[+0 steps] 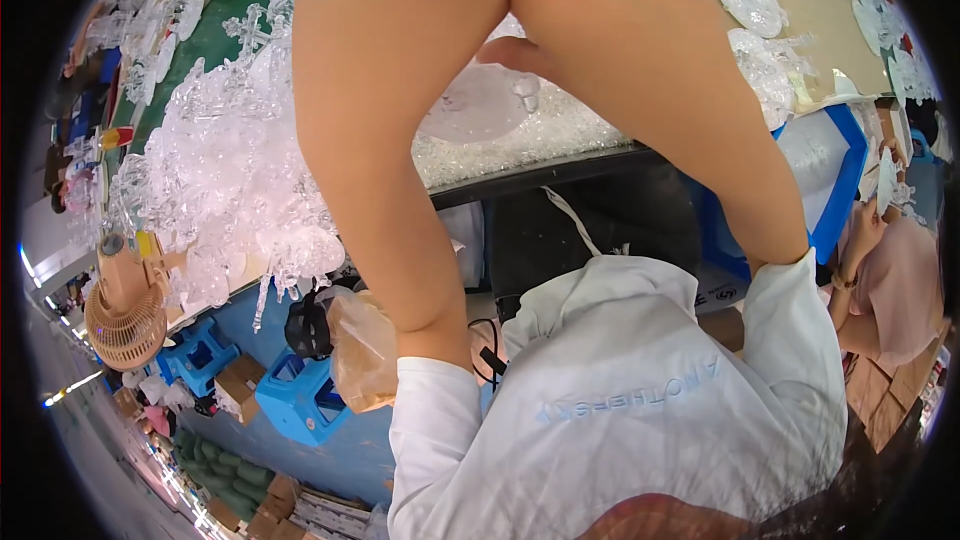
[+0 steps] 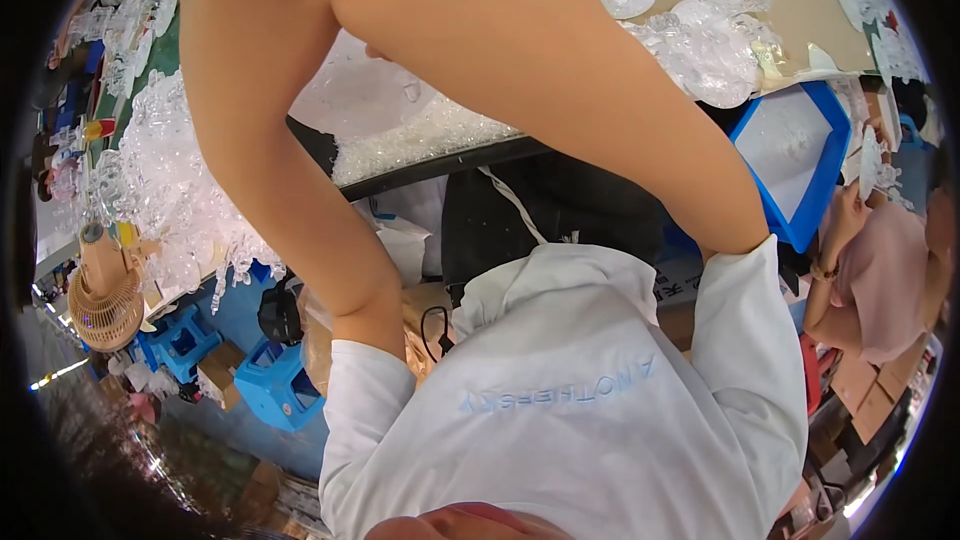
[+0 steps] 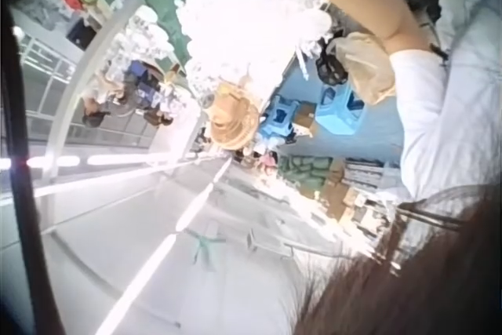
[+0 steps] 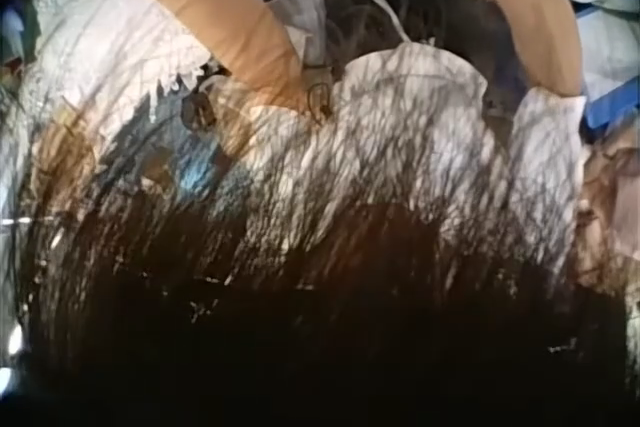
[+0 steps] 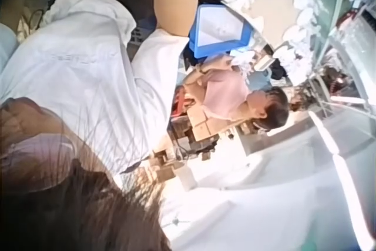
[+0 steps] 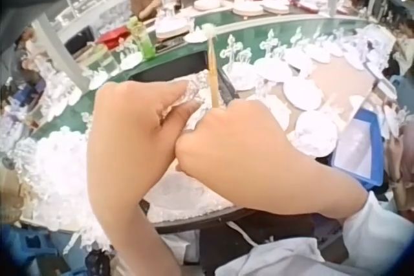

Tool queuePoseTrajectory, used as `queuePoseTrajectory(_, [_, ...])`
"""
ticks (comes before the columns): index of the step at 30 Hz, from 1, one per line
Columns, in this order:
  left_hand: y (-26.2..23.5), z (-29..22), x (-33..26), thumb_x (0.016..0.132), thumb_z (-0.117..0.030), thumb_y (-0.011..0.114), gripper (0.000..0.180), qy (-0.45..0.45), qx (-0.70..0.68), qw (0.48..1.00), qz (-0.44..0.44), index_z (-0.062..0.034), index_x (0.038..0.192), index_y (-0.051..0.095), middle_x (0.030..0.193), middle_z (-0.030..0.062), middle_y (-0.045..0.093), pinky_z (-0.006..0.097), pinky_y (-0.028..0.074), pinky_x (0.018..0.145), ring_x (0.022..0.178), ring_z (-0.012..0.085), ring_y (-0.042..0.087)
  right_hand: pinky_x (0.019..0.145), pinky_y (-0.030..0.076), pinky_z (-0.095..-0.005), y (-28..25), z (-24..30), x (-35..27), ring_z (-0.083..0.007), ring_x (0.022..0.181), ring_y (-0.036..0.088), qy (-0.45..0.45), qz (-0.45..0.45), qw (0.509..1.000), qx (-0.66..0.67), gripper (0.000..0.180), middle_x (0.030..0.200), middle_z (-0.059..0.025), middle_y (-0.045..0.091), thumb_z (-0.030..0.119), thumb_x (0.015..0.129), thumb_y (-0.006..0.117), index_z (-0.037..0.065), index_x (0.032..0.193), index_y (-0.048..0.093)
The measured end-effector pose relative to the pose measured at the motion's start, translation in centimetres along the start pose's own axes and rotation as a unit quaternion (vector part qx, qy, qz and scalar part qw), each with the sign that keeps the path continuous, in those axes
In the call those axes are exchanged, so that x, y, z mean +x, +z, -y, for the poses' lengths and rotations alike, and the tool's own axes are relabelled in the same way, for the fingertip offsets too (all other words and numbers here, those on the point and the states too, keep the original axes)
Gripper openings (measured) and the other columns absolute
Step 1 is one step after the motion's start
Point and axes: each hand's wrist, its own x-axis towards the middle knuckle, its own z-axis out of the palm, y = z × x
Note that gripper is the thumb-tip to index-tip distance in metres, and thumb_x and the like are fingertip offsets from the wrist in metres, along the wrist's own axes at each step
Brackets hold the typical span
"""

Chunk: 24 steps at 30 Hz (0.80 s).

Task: Assembling decorative clear plastic fixture components using a brush to apply adhesive and connecting pieces together.

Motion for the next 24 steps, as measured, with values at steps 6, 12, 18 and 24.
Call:
queuePoseTrajectory(6, [-1.1, -1.5, -0.3, 0.072, -0.006, 0.067, 0.015, -0.04, -0.047, 0.998, 0.025, 0.0019, 0.067, 0.055, 0.06, 0.0214, 0.049, 0.039, 0.037, 0.049, 0.056, 0.0393, 0.049, 0.055, 0.051, -0.0383, 1.0, -0.2, 0.2, -0.0268, 0.063, 0.066, -0.041, -0.024, 0.997, 0.054, 0.018, 0.064, -0.0108, 0.063, 0.024, 0.073, 0.072, 0.009, 0.064, 0.066])
queuePoseTrajectory(12, [-0.5, -0.7, -0.5, 0.072, -0.005, 0.067, 0.015, -0.011, -0.058, 0.998, 0.001, 0.0019, 0.067, 0.054, 0.06, 0.0213, 0.049, 0.039, 0.038, 0.05, 0.056, 0.0395, 0.05, 0.059, 0.051, -0.039, 2.2, -1.3, -0.2, -0.0308, 0.064, 0.065, -0.149, -0.287, 0.946, -0.026, 0.021, 0.064, -0.0124, 0.062, 0.025, 0.074, 0.071, 0.006, 0.067, 0.067])
queuePoseTrajectory(18, [-0.9, -0.4, -0.5, 0.073, -0.005, 0.067, 0.016, -0.005, -0.063, 0.998, -0.016, 0.0019, 0.067, 0.054, 0.06, 0.0211, 0.049, 0.04, 0.038, 0.05, 0.057, 0.0399, 0.051, 0.052, 0.049, -0.0396, 2.0, -1.5, 0.1, -0.0306, 0.056, 0.06, -0.101, -0.097, 0.975, 0.175, 0.009, 0.059, -0.0122, 0.058, 0.014, 0.069, 0.065, 0.006, 0.067, 0.062])
queuePoseTrajectory(24, [-0.9, -0.5, -0.4, 0.072, -0.005, 0.068, 0.017, -0.015, -0.066, 0.998, -0.015, 0.0019, 0.067, 0.053, 0.06, 0.0211, 0.048, 0.039, 0.037, 0.049, 0.057, 0.0399, 0.05, 0.055, 0.047, -0.036, 2.1, -1.2, 0.1, -0.0279, 0.058, 0.061, -0.085, -0.107, 0.966, 0.218, 0.006, 0.062, -0.0101, 0.061, 0.008, 0.072, 0.07, 0.004, 0.074, 0.066])
